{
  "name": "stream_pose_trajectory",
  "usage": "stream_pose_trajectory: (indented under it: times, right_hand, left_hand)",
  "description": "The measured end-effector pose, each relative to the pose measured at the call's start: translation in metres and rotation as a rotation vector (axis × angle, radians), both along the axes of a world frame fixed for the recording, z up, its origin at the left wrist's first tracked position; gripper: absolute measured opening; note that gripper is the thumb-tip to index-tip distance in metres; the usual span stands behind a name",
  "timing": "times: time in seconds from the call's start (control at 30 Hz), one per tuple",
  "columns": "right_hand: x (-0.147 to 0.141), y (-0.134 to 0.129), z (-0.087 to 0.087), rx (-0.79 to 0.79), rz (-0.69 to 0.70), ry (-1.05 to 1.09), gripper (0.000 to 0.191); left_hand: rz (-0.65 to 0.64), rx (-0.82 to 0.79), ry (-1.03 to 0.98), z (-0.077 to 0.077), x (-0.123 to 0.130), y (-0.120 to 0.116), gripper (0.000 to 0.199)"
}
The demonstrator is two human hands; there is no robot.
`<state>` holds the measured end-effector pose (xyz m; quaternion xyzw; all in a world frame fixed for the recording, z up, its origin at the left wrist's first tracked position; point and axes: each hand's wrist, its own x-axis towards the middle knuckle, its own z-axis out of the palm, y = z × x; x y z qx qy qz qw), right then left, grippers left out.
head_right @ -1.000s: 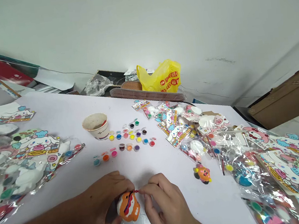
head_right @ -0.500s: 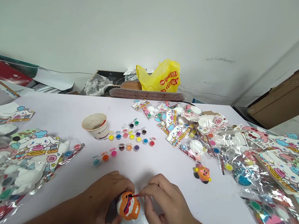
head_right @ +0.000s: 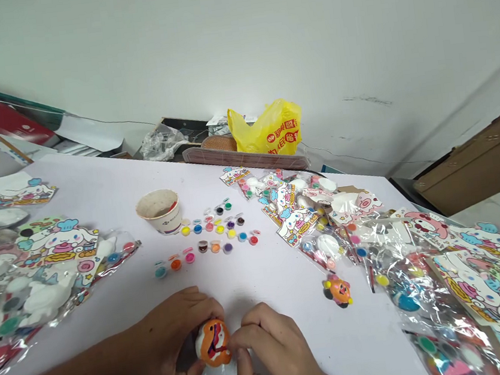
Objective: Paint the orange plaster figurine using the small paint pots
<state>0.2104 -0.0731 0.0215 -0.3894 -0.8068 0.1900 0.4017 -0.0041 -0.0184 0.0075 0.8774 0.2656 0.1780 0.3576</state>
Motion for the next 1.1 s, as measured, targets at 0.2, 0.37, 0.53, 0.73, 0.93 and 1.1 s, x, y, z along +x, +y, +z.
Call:
stream_pose_trajectory:
  times: [0.2, 0.37, 0.53, 0.73, 0.93, 1.1]
  right_hand:
    - [0.002, -0.002, -0.003, -0.007, 0.016, 0.004, 0.032]
    - [0.001, -0.002, -0.003, -0.015, 0.011, -0.005, 0.032]
    - [0.002, -0.002, -0.001, -0.002, -0.005, -0.006, 0.031]
    - [0.003, -0.002, 0.002, -0.034, -0.039, -0.027, 0.028]
    - [0.006, -0.002, 0.001, -0.046, -0.006, -0.015, 0.029]
    - [0.018, 0.011, -0.005, -0.082, -0.105, 0.077, 0.020]
  left_hand:
    - [0.007, 0.008, 0.006, 0.000, 0.001, 0.001, 0.033]
    - [0.010, 0.006, -0.001, 0.000, 0.000, 0.000, 0.031]
    - [0.019, 0.011, 0.014, -0.001, 0.000, 0.000, 0.032]
    - [0.009, 0.011, 0.041, 0.000, -0.001, -0.001, 0.031]
    - [0.006, 0.014, 0.034, 0.003, -0.001, -0.002, 0.030]
    - [0.043, 0.035, 0.059, 0.001, 0.001, 0.001, 0.037]
